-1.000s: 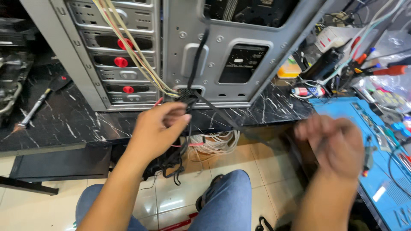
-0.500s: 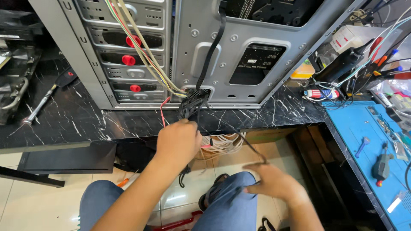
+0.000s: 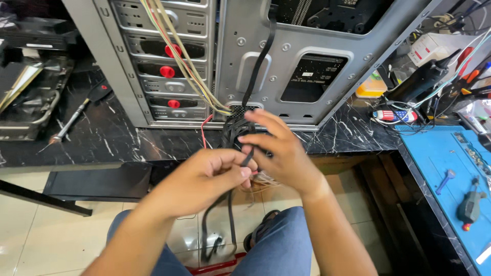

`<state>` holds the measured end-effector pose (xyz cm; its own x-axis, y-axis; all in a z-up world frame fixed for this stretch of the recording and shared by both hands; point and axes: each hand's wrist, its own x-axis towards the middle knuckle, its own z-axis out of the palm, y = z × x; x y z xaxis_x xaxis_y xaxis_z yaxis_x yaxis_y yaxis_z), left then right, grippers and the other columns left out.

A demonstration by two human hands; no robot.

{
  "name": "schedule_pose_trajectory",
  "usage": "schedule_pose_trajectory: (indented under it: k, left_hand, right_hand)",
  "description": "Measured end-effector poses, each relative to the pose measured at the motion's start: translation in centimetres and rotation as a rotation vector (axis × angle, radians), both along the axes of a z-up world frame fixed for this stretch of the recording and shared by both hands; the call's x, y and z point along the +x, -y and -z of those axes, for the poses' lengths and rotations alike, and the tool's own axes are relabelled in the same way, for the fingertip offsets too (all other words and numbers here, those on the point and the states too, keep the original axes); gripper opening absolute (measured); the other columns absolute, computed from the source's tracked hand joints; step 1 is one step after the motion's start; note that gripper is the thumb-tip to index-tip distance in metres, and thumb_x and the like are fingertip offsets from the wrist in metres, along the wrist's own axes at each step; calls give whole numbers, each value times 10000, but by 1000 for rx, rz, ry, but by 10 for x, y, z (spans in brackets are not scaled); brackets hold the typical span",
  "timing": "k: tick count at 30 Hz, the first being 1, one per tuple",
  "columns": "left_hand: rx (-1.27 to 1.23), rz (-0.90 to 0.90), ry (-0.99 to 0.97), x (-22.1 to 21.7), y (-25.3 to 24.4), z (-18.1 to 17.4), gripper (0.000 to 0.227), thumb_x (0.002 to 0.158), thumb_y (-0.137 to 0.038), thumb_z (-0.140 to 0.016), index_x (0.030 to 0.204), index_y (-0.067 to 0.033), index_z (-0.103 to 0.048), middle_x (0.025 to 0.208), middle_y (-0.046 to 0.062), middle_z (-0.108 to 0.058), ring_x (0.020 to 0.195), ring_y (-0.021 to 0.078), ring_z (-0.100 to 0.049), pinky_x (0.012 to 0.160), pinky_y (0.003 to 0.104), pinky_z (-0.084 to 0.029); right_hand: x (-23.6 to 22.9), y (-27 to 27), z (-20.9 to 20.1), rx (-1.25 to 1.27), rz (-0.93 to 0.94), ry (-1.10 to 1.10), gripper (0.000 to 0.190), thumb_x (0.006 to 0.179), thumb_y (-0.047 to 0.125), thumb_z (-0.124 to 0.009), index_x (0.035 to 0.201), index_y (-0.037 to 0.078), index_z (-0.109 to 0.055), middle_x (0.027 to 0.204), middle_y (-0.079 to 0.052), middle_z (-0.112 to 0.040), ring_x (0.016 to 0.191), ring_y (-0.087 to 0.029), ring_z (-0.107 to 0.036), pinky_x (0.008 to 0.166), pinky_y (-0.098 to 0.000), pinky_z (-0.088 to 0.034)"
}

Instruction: The person organizes and bundles cables inside a computer case using zip ties. They group black and red wires, secure them with ties, and adjust the case position on the table.

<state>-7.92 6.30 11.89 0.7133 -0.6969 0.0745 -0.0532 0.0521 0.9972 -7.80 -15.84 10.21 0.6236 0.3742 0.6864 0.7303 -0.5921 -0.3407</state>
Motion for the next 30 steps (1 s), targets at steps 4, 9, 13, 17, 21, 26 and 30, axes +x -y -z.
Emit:
schedule_pose_trajectory:
  k: [4, 9, 13, 17, 21, 26, 30]
  left_hand:
    - [-96, -4, -124, 1, -28, -17, 286, 975, -210, -603, 1040, 14, -767, 838, 49, -784, 834, 94, -744, 770, 249, -614]
    - [-199, 47, 145, -10, -59, -46, 253, 989, -185, -627, 1097, -9, -774, 1088, 133, -826, 1036, 221, -791, 969, 364, -628]
    - [-16, 12, 403, -15, -40, -28, 430, 946, 16, -544, 1353, -76, -648, 1397, 68, -672, 1342, 178, -620, 1117, 333, -497]
    - [452, -210, 433, -12, -10, 14, 905, 811, -261, -791, 1594, -175, -345, 1571, 104, -453, 1283, 245, -521, 845, 377, -414]
    - [587, -320, 296, -3, 3, 51, 347, 814, -219, -661, 1132, -251, -797, 715, -66, -627, 598, 167, -552, 635, 325, -474]
    - [366, -113, 401, 1, -20, -53, 323, 911, -209, -714, 1220, -170, -799, 841, -53, -738, 583, 88, -587, 573, 282, -472]
    - [439, -49, 1251, 5, -1, -128, 567, 904, -233, -680, 1446, -75, -633, 791, 198, -718, 795, 430, -643, 711, 560, -493]
  right_hand:
    - [18, 14, -19, 230, -37, -310, 112, 987, 78, -696, 1039, 88, -794, 1110, -152, -803, 1141, -348, -743, 1107, -497, -502]
    - [26, 24, -28, 506, 212, -475, 201, 1012, 120, -652, 1143, 6, -753, 971, -102, -793, 975, -143, -773, 943, -260, -640]
    - [15, 18, -38, 457, 282, -418, 103, 998, 155, -657, 965, 76, -714, 945, -59, -806, 927, -107, -757, 886, -253, -595]
    - [8, 27, -34, 573, 210, -306, 32, 987, 80, -670, 958, 84, -683, 931, -62, -769, 900, -107, -715, 845, -247, -574]
    - [7, 44, -19, 705, 107, -265, 62, 979, 39, -657, 937, 72, -626, 882, -73, -702, 902, -173, -761, 869, -279, -616]
    - [-25, 53, -65, 347, 139, -425, 86, 954, 109, -691, 875, 101, -658, 965, -66, -761, 959, -150, -731, 931, -313, -573]
    - [-39, 35, -105, -143, 50, -297, 851, 818, 303, -866, 1511, 20, -461, 1543, -151, -540, 1440, -257, -517, 1232, -399, -365]
